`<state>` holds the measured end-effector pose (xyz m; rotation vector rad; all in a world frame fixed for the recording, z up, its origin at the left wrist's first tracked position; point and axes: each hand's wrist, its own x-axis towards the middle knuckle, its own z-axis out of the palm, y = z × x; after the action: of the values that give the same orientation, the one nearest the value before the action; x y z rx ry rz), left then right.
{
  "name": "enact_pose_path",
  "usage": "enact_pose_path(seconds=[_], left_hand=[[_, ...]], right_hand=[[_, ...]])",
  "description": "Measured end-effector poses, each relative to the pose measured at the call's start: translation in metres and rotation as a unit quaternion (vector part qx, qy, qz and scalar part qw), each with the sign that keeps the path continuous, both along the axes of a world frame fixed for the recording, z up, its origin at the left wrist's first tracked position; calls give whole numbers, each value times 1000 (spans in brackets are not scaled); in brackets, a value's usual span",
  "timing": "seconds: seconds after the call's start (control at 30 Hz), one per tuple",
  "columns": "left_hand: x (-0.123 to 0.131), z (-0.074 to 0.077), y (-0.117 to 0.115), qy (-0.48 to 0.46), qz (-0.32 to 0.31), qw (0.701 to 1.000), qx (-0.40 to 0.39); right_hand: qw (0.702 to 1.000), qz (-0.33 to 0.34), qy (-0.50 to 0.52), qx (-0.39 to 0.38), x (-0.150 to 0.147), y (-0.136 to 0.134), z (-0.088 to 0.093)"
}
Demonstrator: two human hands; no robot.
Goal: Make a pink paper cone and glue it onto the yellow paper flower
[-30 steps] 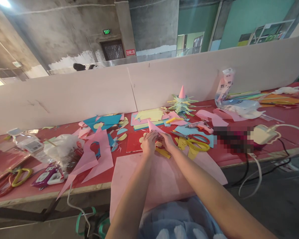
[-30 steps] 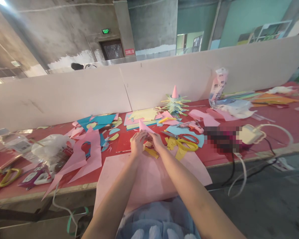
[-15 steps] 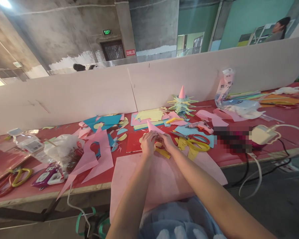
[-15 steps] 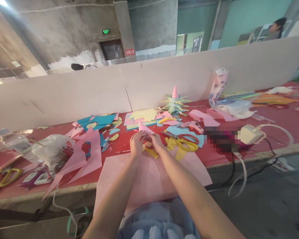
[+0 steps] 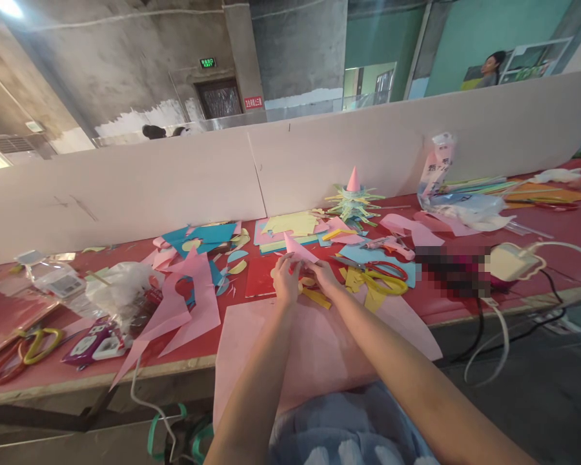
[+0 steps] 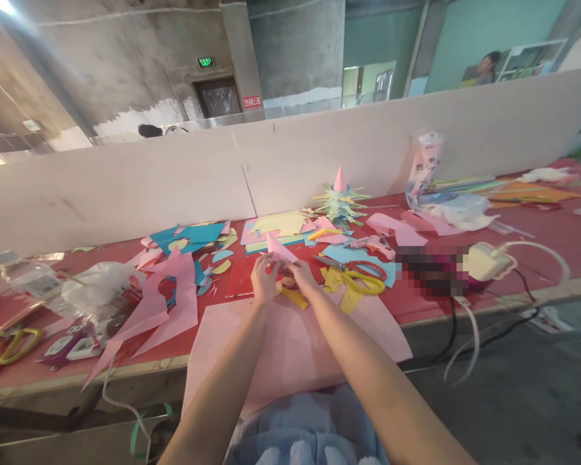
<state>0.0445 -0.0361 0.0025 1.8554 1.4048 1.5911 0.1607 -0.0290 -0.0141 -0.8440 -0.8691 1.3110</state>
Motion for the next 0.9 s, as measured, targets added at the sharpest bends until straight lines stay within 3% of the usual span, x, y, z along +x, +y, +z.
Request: enact_pose_path(seconds=[0.9], left_hand=[[-3, 0, 3, -35, 1, 998, -49]], right_hand=[[999, -7, -28, -26, 1, -2, 3]])
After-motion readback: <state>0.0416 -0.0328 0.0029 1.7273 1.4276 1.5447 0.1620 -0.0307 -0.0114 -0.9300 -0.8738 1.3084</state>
